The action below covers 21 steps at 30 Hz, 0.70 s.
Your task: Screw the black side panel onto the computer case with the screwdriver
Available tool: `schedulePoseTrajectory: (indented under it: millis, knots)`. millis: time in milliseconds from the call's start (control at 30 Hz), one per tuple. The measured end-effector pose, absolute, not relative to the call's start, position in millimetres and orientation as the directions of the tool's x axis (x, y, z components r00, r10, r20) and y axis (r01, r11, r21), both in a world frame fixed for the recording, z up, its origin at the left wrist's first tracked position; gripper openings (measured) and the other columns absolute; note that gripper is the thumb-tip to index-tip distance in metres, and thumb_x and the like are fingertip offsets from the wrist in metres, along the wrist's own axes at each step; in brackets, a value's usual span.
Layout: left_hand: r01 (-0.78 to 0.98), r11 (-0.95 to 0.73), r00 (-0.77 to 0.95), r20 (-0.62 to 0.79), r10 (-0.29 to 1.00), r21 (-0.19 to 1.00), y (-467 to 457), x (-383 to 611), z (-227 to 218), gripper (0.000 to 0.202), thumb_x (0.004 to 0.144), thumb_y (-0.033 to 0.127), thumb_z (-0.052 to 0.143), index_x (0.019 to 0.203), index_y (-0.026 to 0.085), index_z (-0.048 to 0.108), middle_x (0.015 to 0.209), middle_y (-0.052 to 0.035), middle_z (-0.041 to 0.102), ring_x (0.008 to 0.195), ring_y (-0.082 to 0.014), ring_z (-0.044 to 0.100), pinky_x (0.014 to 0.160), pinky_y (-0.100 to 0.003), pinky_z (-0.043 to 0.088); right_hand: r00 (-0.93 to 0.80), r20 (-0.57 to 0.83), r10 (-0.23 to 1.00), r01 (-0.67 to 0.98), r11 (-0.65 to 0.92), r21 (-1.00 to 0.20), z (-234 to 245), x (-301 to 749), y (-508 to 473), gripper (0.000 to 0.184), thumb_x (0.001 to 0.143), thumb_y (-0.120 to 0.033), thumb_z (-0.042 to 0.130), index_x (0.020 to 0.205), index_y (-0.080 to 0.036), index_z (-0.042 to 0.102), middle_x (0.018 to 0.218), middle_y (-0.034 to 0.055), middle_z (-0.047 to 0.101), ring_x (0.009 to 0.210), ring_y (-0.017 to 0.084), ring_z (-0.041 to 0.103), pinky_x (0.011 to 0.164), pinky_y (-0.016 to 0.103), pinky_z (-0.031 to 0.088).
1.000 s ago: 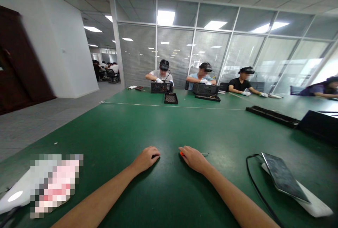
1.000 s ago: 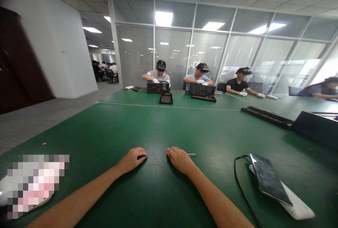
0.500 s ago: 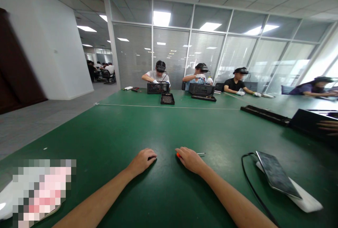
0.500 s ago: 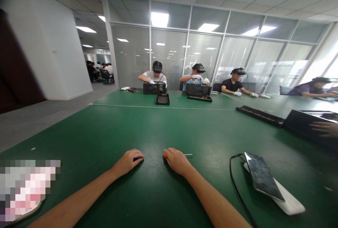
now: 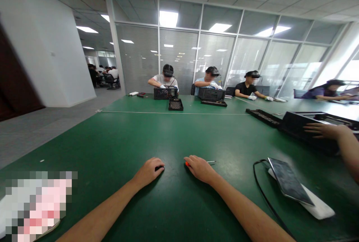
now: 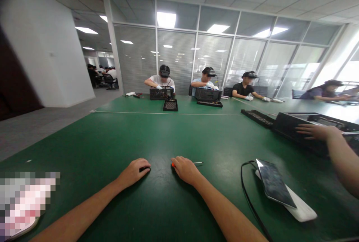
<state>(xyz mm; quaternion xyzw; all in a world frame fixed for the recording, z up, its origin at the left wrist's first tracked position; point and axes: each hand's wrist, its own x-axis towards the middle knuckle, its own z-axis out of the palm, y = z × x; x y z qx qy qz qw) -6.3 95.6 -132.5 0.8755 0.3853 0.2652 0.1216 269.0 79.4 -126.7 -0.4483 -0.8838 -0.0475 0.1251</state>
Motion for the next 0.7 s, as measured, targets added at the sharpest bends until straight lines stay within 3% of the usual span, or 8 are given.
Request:
schedulePoseTrajectory:
  millis: [700]
  knots:
    - [0.609, -0.672, 0.561, 0.371, 0.74, 0.421, 97.5, -7.3, -133.0, 0.02, 0.085, 0.026, 0.048, 0.092, 0.021, 0.065, 0.094, -0.0033, 0.065, 0.09, -0.0162, 0.057, 0.087, -0.03, 0.043, -0.557, 0.25, 0.792, 0.813, 0.582, -0.03, -121.6, 268.0, 76.5, 0.03, 0.089, -0.019, 0.037, 0.116, -0.015, 0.049, 0.098, 0.0087, 0.058, 0.092, 0.019, 0.053, 0.079, 0.03, 0.041]
